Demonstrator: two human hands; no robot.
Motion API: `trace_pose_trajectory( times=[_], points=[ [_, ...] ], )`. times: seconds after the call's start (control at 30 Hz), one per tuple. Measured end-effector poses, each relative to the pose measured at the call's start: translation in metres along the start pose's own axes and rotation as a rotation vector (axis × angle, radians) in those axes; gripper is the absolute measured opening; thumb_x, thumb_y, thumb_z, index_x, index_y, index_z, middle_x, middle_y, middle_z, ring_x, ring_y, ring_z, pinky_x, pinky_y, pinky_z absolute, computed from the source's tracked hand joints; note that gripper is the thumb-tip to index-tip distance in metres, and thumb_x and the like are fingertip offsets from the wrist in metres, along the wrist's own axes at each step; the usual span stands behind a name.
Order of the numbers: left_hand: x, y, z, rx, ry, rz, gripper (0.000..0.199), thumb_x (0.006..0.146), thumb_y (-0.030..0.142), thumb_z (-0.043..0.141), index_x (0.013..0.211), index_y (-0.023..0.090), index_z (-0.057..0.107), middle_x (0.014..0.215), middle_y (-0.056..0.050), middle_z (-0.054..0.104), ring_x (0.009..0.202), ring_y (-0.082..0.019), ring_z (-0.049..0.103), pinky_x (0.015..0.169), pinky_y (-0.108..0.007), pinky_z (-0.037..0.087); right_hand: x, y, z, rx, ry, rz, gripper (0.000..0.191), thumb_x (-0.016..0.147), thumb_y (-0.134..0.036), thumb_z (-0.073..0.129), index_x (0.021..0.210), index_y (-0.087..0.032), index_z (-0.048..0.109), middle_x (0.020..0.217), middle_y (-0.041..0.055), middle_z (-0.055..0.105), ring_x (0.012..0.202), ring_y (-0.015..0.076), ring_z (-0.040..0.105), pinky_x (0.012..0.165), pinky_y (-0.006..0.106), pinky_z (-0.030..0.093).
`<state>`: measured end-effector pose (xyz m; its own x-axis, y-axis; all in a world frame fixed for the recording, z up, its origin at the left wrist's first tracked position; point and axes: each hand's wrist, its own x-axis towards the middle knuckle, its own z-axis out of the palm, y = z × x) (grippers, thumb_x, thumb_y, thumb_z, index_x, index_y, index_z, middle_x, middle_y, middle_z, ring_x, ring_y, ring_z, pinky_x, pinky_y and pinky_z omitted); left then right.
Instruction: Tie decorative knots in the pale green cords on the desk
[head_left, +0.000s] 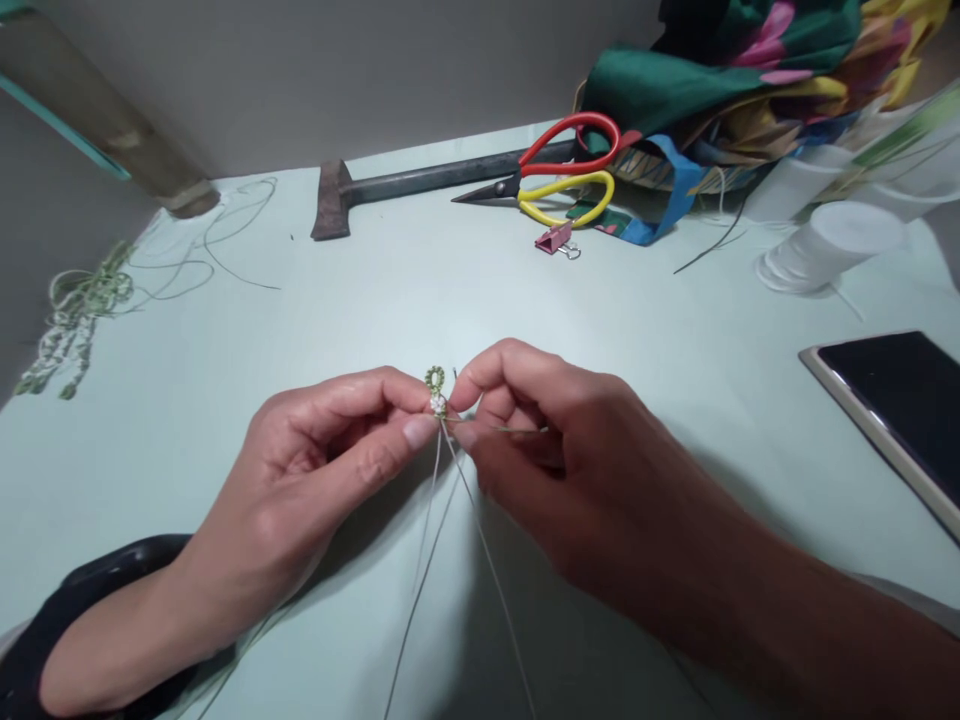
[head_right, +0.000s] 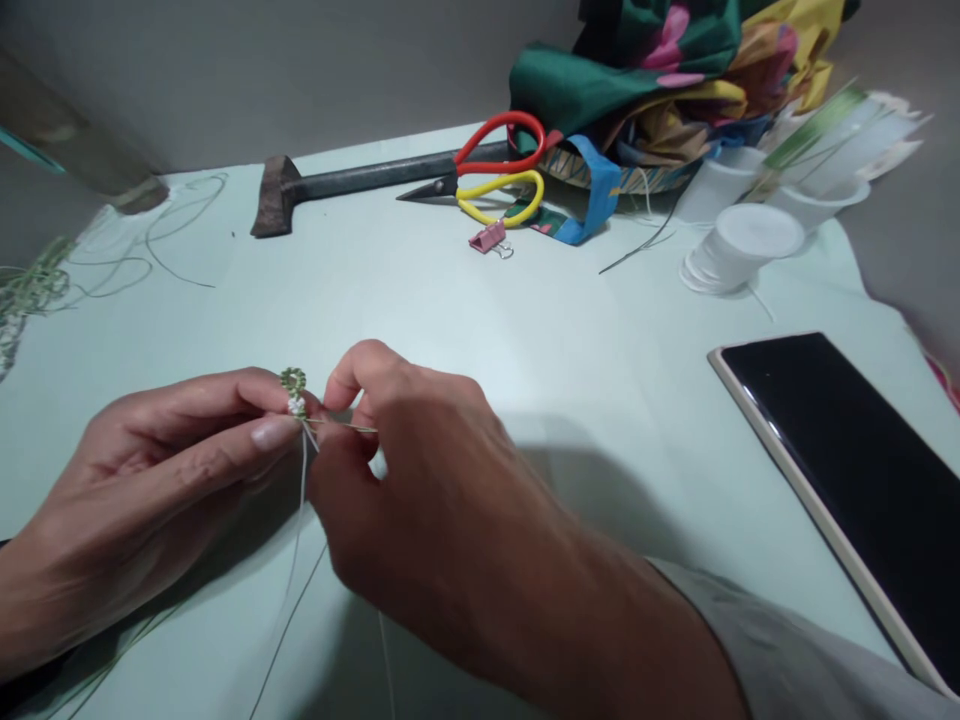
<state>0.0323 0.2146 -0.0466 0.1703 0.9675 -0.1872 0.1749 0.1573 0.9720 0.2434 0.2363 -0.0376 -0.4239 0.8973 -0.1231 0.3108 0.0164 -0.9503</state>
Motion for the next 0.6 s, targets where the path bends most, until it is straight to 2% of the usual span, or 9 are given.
trace_pose_trajectory(
  times=[0.1,0.23,0.3,0.47,0.6],
  points=[
    [-0.002,0.0022,-0.0001,0.03,0.01,-0.022,0.021,0.096,0.05,0.08,0.092,0.03,0.081,0.071,0.002,0.056,0.066,-0.013,0.042,0.055,-0.025,0.033,-0.0011,0.0007,0.0013,-0.067,0.052,-0.075,0.013,0.092,-0.014,0.064,0.096,-0.027,0.061,0.066,-0.0103,0.058,0.055,0.0077,0.05,0.052,0.021,0.039],
    [-0.0029,0.0023,-0.0007,0.111,0.037,0.012,0.02,0.096,0.051,0.08,0.091,0.032,0.08,0.069,0.003,0.056,0.063,-0.014,0.042,0.052,-0.024,0.034,-0.0002,-0.0011,-0.0003,-0.123,0.063,-0.123,0.013,0.093,-0.016,0.059,0.083,-0.025,0.058,0.058,-0.0106,0.049,0.051,0.0079,0.044,0.058,0.024,0.042],
    [-0.0021,0.0014,0.0002,0.155,0.061,0.037,0.019,0.096,0.05,0.08,0.089,0.032,0.08,0.066,0.003,0.054,0.061,-0.013,0.042,0.051,-0.023,0.034,-0.0001,-0.0014,-0.0012,-0.156,0.062,-0.152,0.016,0.093,-0.016,0.057,0.079,-0.024,0.057,0.059,-0.0097,0.049,0.052,0.0074,0.042,0.057,0.024,0.04],
    [0.0001,0.0011,0.0032,0.26,0.08,0.089,0.013,0.097,0.038,0.078,0.084,0.033,0.079,0.06,0.005,0.046,0.056,-0.011,0.039,0.049,-0.02,0.035,-0.0018,-0.0004,0.0005,-0.189,0.044,-0.198,0.016,0.097,-0.019,0.06,0.081,-0.023,0.057,0.069,-0.0074,0.061,0.057,0.0083,0.047,0.051,0.024,0.036],
    [-0.0036,0.0021,0.0011,0.287,0.084,0.084,0.013,0.096,0.037,0.079,0.084,0.032,0.077,0.06,0.006,0.036,0.056,-0.011,0.031,0.048,-0.021,0.029,-0.0006,-0.0001,0.0055,-0.154,0.112,-0.168,0.028,0.087,-0.006,0.069,0.073,-0.025,0.053,0.057,-0.0083,0.053,0.048,0.0101,0.039,0.044,0.027,0.03]
  ],
)
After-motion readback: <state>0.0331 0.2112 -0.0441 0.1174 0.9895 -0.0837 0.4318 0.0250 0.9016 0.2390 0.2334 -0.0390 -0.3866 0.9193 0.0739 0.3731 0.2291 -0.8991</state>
